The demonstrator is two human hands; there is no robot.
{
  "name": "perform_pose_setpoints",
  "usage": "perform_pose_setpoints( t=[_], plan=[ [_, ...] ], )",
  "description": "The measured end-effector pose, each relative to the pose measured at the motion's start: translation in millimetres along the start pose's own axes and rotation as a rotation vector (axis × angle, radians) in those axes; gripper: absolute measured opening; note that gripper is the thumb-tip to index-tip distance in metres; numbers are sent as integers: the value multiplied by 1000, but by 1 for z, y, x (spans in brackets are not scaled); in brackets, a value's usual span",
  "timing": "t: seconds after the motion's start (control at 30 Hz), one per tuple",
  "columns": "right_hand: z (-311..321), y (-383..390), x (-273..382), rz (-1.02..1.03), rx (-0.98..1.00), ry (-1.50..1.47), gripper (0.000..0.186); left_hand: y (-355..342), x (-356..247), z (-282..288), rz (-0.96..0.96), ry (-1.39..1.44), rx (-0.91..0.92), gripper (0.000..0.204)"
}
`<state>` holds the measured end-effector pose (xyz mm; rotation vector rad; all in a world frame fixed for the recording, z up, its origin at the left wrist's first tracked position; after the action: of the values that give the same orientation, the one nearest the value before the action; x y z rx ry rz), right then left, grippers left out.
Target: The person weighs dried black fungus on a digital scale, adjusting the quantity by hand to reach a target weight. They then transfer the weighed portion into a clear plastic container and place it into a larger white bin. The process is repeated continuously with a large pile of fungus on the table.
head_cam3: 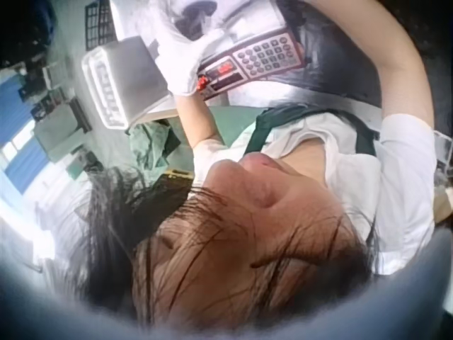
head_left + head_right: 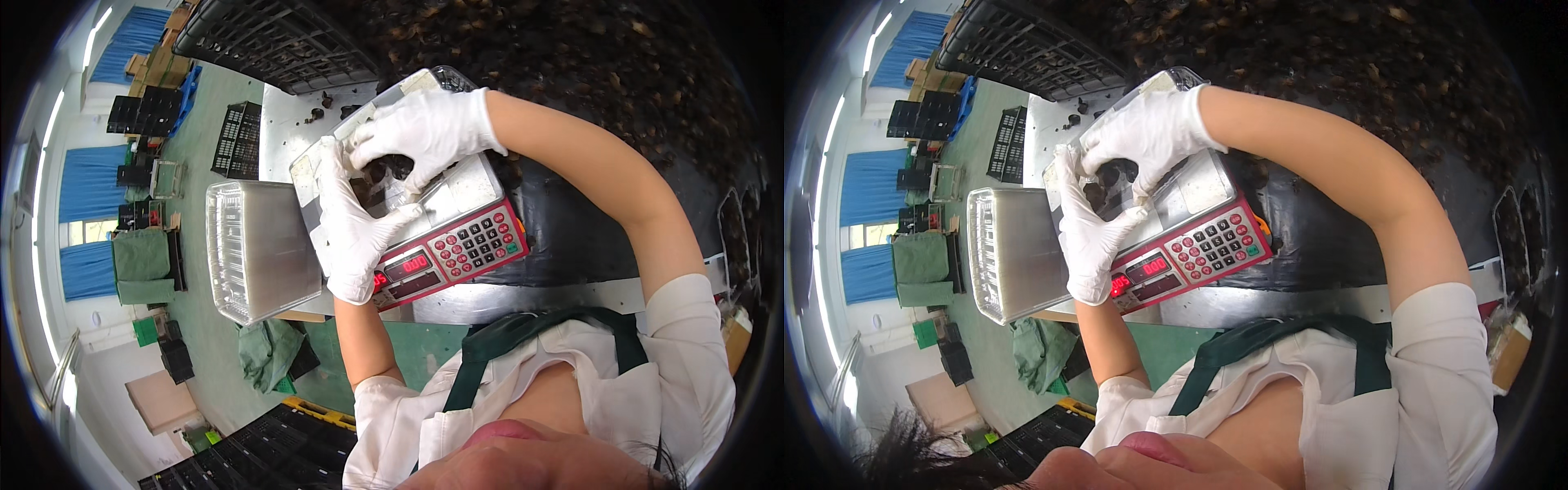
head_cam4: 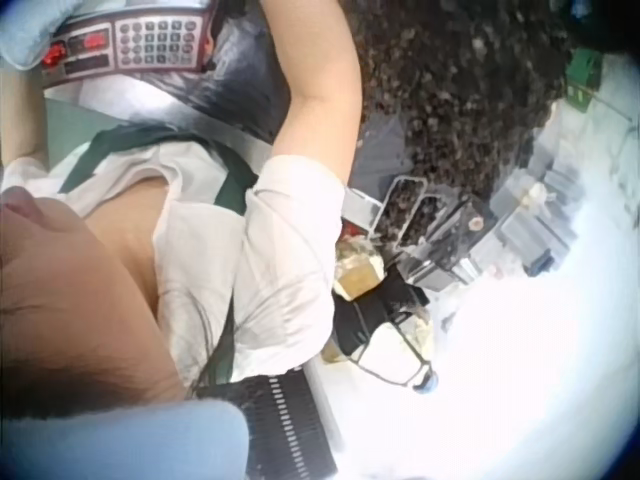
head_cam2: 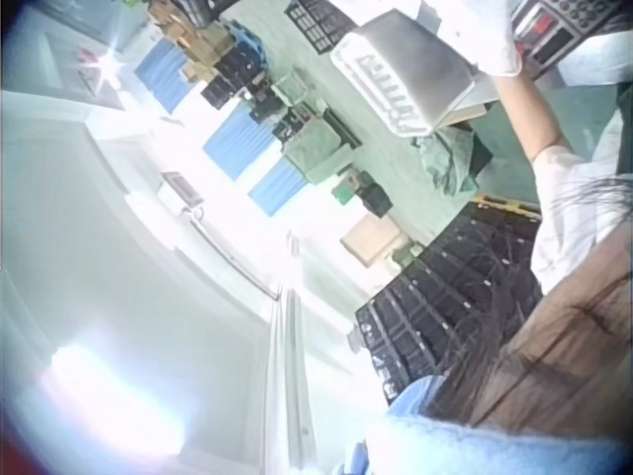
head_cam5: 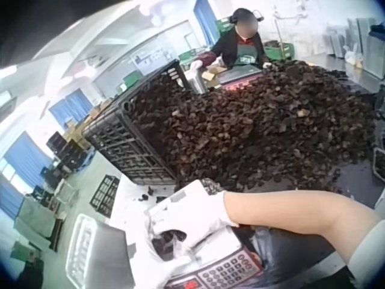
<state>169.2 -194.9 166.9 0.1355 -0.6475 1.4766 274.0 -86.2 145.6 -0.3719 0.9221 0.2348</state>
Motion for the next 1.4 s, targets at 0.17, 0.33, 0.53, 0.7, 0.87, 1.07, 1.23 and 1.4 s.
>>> perform_pose_setpoints(
  t=[0.17, 0.33, 0.53, 0.7, 0.87, 1.07, 1.23, 1.4],
  plan=[
    [34, 37, -20, -30, -249, -46, 82, 0, 6, 8, -110, -97, -47, 140],
    [39, 70, -44, -191, -348, -47, 76, -14, -2, 18, -83, -62, -53, 138],
    [33, 69, -44, -225, -353, -230, 64, -36, -25, -20, -325, -310, 78, 123],
    [59, 98, -61, -344, -606, -413, 51, -29, -14, -24, -10, 82, 11, 97],
    [70, 128, -67, -477, -656, -338, 34, -56, -15, -15, 41, 42, -20, 45],
    [60, 141, -67, -514, -678, -419, 29, -83, -7, -20, -56, -343, -28, 29],
    [59, 152, -52, -505, -764, -525, 23, -75, -7, 6, 94, 266, -107, 16],
    [40, 140, -4, -426, -794, -704, 32, -45, -55, 2, -11, 388, -85, 13]
  ],
)
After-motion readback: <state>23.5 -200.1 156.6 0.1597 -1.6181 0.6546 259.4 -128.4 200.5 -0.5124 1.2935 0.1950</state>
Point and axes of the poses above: each hand's wrist, its own y-axis away from the middle knuckle, its own z-axis out of the back of the hand, x = y × z, the point moved 7 cm from there along -y, towards the middle knuckle, and after that the axes turned 7 degrees about -x, right-handed, at the moved point
